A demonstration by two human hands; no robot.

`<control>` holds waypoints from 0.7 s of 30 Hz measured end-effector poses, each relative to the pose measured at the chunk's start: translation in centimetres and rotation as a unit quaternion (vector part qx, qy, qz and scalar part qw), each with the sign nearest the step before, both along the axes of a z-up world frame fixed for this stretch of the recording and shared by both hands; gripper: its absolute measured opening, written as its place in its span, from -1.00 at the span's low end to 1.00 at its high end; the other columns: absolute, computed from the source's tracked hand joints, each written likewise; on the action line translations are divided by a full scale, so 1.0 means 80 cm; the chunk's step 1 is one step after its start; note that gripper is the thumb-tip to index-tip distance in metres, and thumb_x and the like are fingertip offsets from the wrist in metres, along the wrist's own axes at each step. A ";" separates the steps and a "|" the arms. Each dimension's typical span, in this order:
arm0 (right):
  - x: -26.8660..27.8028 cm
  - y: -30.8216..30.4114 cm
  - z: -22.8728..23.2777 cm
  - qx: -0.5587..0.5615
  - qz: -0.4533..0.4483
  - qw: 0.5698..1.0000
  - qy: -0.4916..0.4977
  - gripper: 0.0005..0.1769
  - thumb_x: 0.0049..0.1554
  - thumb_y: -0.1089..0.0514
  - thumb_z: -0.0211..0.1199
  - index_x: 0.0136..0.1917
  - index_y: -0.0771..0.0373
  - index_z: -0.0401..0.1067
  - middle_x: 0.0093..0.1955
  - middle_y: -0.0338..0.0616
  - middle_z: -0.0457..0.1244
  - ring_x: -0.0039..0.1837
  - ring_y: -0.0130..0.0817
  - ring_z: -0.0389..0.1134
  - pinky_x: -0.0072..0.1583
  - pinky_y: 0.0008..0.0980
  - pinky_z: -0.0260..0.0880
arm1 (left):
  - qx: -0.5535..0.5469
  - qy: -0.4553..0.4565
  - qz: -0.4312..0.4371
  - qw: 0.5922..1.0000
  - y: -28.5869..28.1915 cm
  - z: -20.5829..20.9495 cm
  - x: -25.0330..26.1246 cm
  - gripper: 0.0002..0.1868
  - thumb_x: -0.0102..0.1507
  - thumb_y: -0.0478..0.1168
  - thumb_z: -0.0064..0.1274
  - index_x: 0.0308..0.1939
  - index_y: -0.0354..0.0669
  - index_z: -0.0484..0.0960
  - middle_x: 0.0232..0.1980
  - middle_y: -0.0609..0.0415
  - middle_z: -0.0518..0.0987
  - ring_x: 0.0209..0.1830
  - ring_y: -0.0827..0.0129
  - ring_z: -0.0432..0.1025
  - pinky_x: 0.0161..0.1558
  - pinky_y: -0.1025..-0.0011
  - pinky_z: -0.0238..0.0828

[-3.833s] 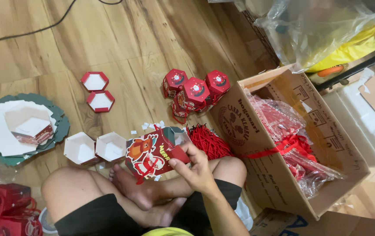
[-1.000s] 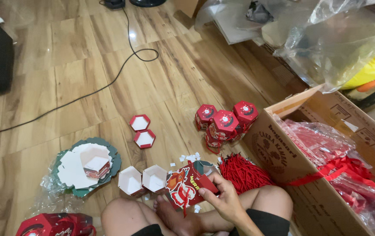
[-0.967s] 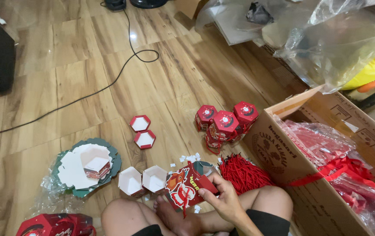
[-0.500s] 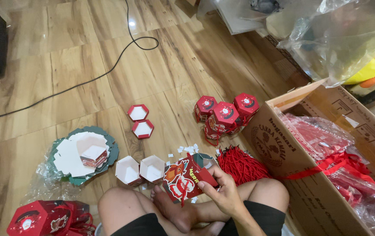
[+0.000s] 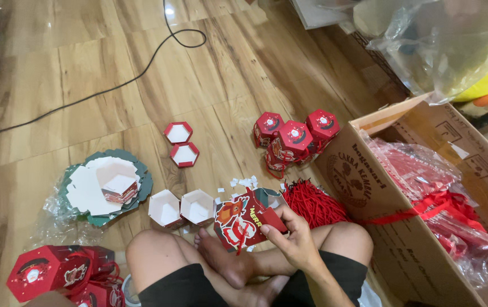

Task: The person assembles hexagonal cardboard gift boxes by folding the pre-cut flaps and threading red cord handles through the provided holes.

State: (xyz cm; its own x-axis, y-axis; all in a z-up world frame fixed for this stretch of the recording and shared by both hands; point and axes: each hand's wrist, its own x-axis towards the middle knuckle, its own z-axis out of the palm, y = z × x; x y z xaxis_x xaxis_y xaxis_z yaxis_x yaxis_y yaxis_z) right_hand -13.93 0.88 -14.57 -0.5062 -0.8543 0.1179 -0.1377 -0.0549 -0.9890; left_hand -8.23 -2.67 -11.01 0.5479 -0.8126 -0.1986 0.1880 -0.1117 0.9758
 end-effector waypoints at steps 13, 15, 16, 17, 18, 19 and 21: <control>-0.004 0.005 -0.003 0.005 -0.012 1.000 0.005 -0.83 0.09 0.17 0.30 -0.22 0.17 0.32 -0.32 -0.39 0.14 -0.29 -0.63 0.04 -0.24 -0.57 0.04 | -0.028 0.029 -0.308 0.951 0.024 -0.103 0.089 0.30 -0.23 -0.12 0.13 0.51 -0.14 -0.26 0.60 0.11 -0.25 0.60 0.43 -0.37 0.50 0.32 -0.49; -0.002 0.006 -0.004 0.011 -0.009 1.000 0.005 -0.84 0.09 0.17 0.30 -0.21 0.17 0.32 -0.31 -0.39 0.14 -0.28 -0.62 0.05 -0.23 -0.56 0.05 | -0.070 0.027 -0.301 0.950 0.022 -0.048 0.092 0.39 -0.32 -0.14 0.21 0.50 -0.17 -0.26 0.60 0.05 -0.24 0.60 0.38 -0.34 0.49 0.27 -0.42; -0.003 0.006 -0.004 0.012 -0.008 1.000 0.008 -0.84 0.09 0.17 0.30 -0.21 0.17 0.32 -0.31 -0.39 0.15 -0.27 -0.62 0.05 -0.22 -0.56 0.05 | -0.118 0.026 -0.295 0.948 0.019 -0.020 0.092 0.49 -0.41 -0.17 0.28 0.50 -0.21 -0.27 0.60 0.00 -0.23 0.60 0.32 -0.31 0.48 0.22 -0.34; -0.005 0.005 -0.005 0.013 -0.010 1.000 0.010 -0.84 0.09 0.17 0.30 -0.21 0.17 0.32 -0.31 -0.39 0.15 -0.27 -0.62 0.05 -0.22 -0.56 0.05 | -0.118 0.029 -0.297 0.947 0.017 -0.019 0.095 0.49 -0.41 -0.17 0.28 0.50 -0.21 -0.27 0.60 0.00 -0.23 0.60 0.32 -0.31 0.48 0.22 -0.34; -0.004 0.005 -0.007 0.007 -0.009 1.000 0.012 -0.83 0.09 0.17 0.29 -0.21 0.16 0.30 -0.31 -0.39 0.13 -0.27 -0.61 0.04 -0.21 -0.55 0.04 | -0.133 -0.012 -0.316 0.939 0.016 -0.017 0.101 0.50 -0.39 -0.10 0.29 0.50 -0.24 -0.31 0.60 -0.04 -0.25 0.60 0.32 -0.35 0.49 0.24 -0.36; -0.004 0.005 -0.008 0.002 -0.007 1.000 0.013 -0.82 0.09 0.17 0.29 -0.22 0.15 0.29 -0.31 -0.39 0.11 -0.26 -0.61 0.02 -0.21 -0.54 0.03 | -0.147 -0.054 -0.335 0.929 0.016 -0.016 0.106 0.53 -0.37 -0.03 0.31 0.50 -0.28 -0.35 0.59 -0.08 -0.26 0.60 0.31 -0.38 0.49 0.25 -0.39; -0.007 0.002 -0.007 0.002 -0.013 1.000 0.014 -0.82 0.09 0.16 0.30 -0.22 0.15 0.30 -0.31 -0.40 0.13 -0.26 -0.62 0.04 -0.20 -0.55 0.05 | -0.175 -0.030 -0.314 0.933 0.009 -0.031 0.094 0.51 -0.36 0.03 0.28 0.49 -0.30 -0.32 0.59 -0.12 -0.27 0.60 0.29 -0.37 0.50 0.23 -0.40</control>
